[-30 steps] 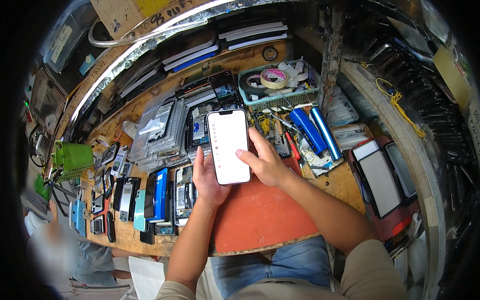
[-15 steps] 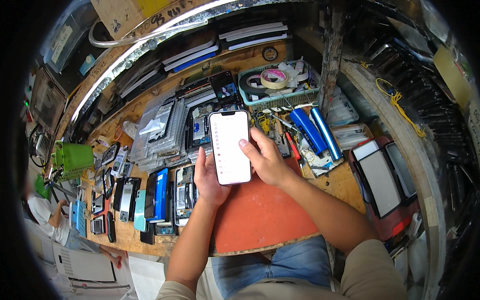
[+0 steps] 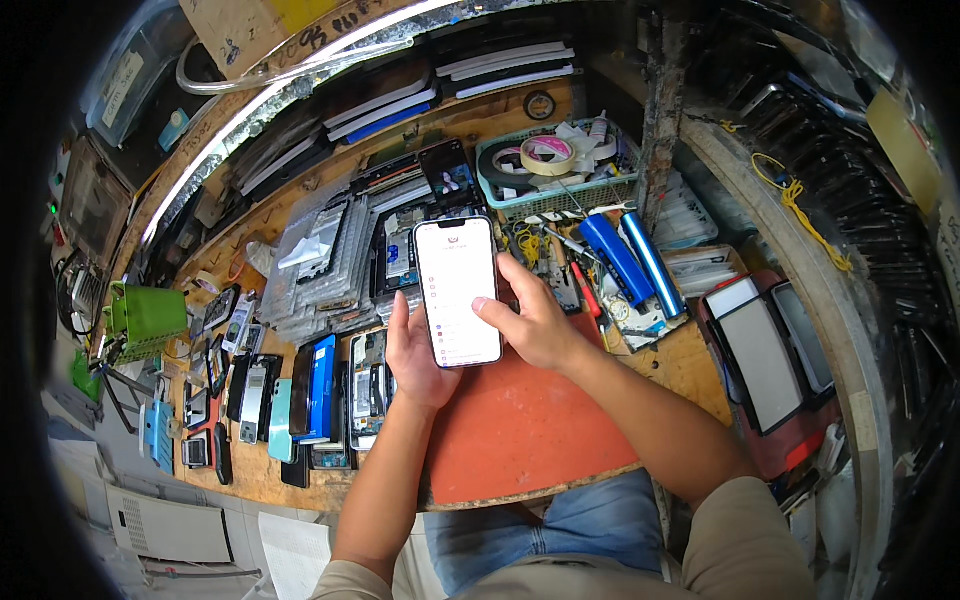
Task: The person uses a screwdriver to work on a disassembled smartphone, then handles several other phones, peeling protective film from one and testing its screen. A coworker is visible working on other devices nearby.
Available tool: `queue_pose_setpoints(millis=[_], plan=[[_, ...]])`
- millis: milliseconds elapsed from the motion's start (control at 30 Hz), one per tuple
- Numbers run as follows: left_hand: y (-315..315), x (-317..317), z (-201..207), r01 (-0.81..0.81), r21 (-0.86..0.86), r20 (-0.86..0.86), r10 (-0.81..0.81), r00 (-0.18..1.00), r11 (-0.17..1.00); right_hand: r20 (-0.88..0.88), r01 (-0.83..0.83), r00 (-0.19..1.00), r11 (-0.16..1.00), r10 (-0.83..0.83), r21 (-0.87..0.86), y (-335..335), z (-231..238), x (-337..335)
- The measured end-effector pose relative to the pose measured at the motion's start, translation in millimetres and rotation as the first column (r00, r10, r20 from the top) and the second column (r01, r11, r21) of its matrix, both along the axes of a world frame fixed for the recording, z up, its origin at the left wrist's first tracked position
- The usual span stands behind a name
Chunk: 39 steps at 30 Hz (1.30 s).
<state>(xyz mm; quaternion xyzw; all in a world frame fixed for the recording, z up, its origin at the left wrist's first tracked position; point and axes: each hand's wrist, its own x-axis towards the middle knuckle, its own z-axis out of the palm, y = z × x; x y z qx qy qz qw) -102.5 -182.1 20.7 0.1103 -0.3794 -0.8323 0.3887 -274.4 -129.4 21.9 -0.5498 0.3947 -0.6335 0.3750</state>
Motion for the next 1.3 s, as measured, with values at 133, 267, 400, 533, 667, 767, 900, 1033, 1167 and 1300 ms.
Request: queue_pose_setpoints(millis=[133,267,400,533,667,767,900,1033,1167,1300], plan=[[4,-3,0,0.01,-0.013,0.034,-0.01,0.999,1.0,0.044,0.011,0.999,1.0,-0.012,0.027,4,1,-3],[7,-6,0,0.044,-0.051,0.1,-0.039,0.994,0.998,0.065,0.098,0.993,0.994,-0.095,-0.046,1,1,-4],[13,-10,2,0.081,-0.186,0.212,-0.04,0.977,0.979,0.107,0.231,0.969,0.969,-0.221,-0.09,-5,4,-5],[19,-16,-1,0.131,-0.243,0.294,-0.056,0.954,0.961,0.107,0.294,0.951,0.955,-0.289,-0.035,-4,6,-13],[22,-20,-9,0.151,-0.282,0.307,-0.06,0.95,0.947,-0.005,0.366,0.931,0.931,-0.366,-0.02,-3,6,-16],[22,-20,-10,0.174,-0.311,0.287,-0.082,0.954,0.934,0.067,0.335,0.94,0.942,-0.335,0.012,-2,7,-15],[19,-17,-5,0.147,-0.23,0.233,-0.092,0.968,0.962,0.234,0.354,0.916,0.93,-0.324,-0.1,-6,10,-12],[14,-11,-1,0.076,-0.157,0.122,-0.057,0.991,0.985,0.176,0.135,0.977,0.989,-0.123,-0.058,-7,6,-13],[6,-6,-2,-0.062,-0.047,0.07,0.065,0.995,0.997,0.042,0.009,0.999,0.995,-0.005,-0.095,-2,-5,0],[3,-4,0,-0.038,-0.026,-0.019,0.037,0.999,0.999,-0.084,-0.003,0.996,0.991,-0.008,-0.131,1,-5,5]])
